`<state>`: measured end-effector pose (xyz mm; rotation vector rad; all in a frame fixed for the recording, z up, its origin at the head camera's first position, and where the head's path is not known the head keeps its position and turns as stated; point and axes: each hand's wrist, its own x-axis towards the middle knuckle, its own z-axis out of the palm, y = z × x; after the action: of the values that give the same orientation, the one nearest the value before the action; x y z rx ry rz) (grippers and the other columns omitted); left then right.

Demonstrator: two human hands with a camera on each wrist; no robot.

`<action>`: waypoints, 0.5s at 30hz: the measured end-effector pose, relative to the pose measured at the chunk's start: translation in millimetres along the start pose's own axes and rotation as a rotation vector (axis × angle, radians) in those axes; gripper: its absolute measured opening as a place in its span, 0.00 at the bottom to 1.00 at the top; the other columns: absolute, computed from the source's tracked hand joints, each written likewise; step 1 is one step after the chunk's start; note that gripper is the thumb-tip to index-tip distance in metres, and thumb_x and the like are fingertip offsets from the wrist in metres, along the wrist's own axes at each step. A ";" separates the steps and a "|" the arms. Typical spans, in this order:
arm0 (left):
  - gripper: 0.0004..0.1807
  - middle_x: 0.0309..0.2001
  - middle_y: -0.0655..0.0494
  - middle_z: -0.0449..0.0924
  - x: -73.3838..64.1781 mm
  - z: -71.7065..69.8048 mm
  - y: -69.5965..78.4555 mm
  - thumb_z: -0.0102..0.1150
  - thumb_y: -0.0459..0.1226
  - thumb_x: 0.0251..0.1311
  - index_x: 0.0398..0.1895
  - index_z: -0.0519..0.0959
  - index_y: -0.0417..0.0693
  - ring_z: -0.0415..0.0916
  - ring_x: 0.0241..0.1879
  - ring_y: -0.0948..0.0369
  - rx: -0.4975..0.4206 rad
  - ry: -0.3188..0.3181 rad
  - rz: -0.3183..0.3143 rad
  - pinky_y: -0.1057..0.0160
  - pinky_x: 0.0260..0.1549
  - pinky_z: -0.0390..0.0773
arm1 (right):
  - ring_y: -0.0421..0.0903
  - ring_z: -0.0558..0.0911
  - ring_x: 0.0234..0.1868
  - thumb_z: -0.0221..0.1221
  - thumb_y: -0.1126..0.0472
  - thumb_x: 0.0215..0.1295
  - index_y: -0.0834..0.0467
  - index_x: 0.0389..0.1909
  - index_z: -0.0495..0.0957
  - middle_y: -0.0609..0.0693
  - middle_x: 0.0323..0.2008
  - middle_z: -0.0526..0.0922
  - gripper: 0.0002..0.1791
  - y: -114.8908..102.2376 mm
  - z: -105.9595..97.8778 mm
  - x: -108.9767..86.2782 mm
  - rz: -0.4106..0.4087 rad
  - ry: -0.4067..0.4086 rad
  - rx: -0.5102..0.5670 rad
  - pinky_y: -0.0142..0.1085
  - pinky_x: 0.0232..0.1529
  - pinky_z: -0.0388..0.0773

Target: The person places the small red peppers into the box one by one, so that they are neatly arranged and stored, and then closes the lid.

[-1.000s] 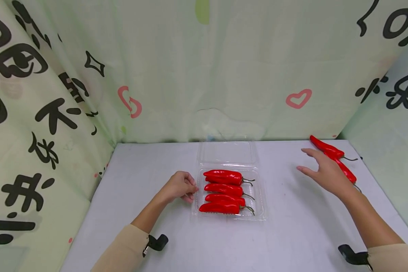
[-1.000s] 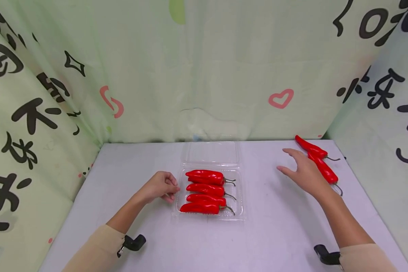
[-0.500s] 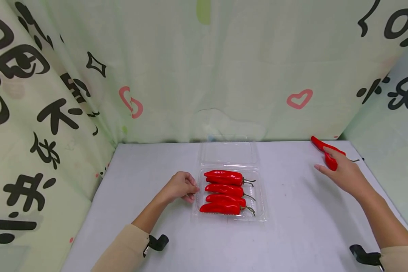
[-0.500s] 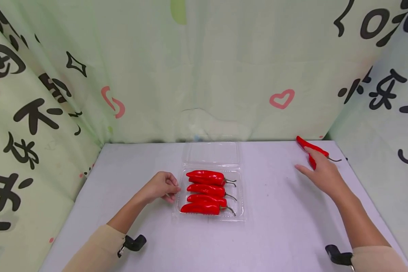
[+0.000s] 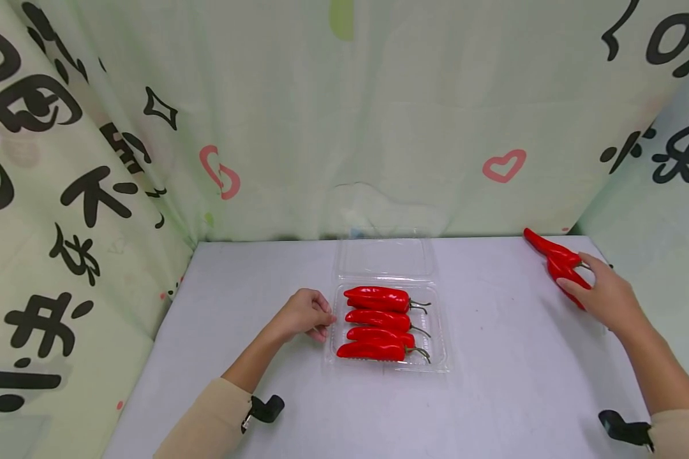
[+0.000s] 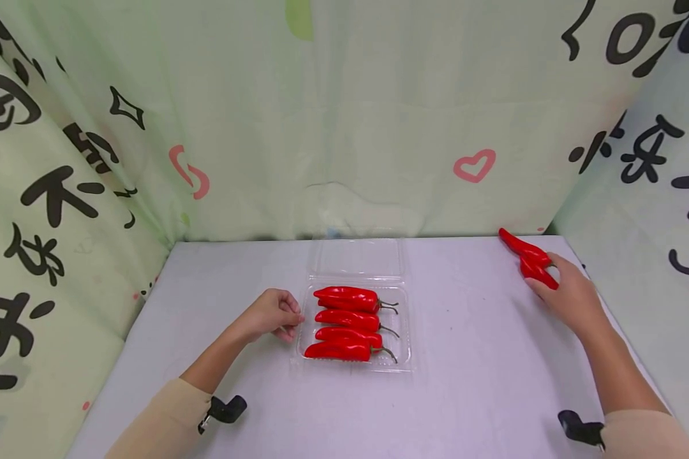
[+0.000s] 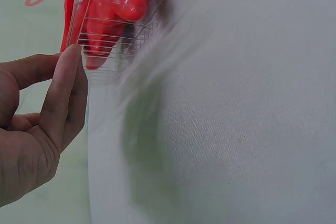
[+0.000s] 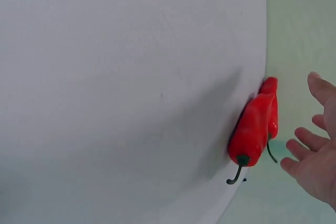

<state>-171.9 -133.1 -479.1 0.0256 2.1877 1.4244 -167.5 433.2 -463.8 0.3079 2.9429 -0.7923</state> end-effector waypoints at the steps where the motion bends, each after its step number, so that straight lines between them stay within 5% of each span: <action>1: 0.11 0.22 0.48 0.79 -0.1 -0.1 0.1 0.69 0.31 0.63 0.36 0.74 0.38 0.81 0.18 0.59 0.000 0.000 0.000 0.62 0.24 0.88 | 0.83 0.57 0.66 0.62 0.50 0.73 0.68 0.80 0.39 0.83 0.70 0.52 0.52 1.5 -0.1 -0.4 0.011 -0.001 -0.002 0.67 0.43 0.83; 9: 0.10 0.22 0.48 0.79 -1.5 -0.3 0.4 0.69 0.31 0.63 0.36 0.74 0.38 0.80 0.18 0.59 -0.008 -0.003 0.000 0.62 0.24 0.88 | 0.83 0.59 0.65 0.61 0.49 0.73 0.71 0.79 0.42 0.83 0.70 0.53 0.51 14.3 2.3 -1.8 0.058 -0.010 0.003 0.65 0.43 0.85; 15: 0.10 0.22 0.48 0.80 -1.3 -0.7 0.7 0.69 0.31 0.63 0.36 0.74 0.38 0.80 0.18 0.59 -0.006 -0.006 0.001 0.62 0.24 0.87 | 0.82 0.59 0.63 0.63 0.50 0.72 0.74 0.77 0.40 0.84 0.68 0.52 0.53 22.6 1.7 2.8 0.108 -0.064 0.009 0.48 0.28 0.88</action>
<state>-171.3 -133.8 -477.7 0.0295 2.1786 1.4297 -165.4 452.0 -476.7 0.4294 2.8365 -0.7860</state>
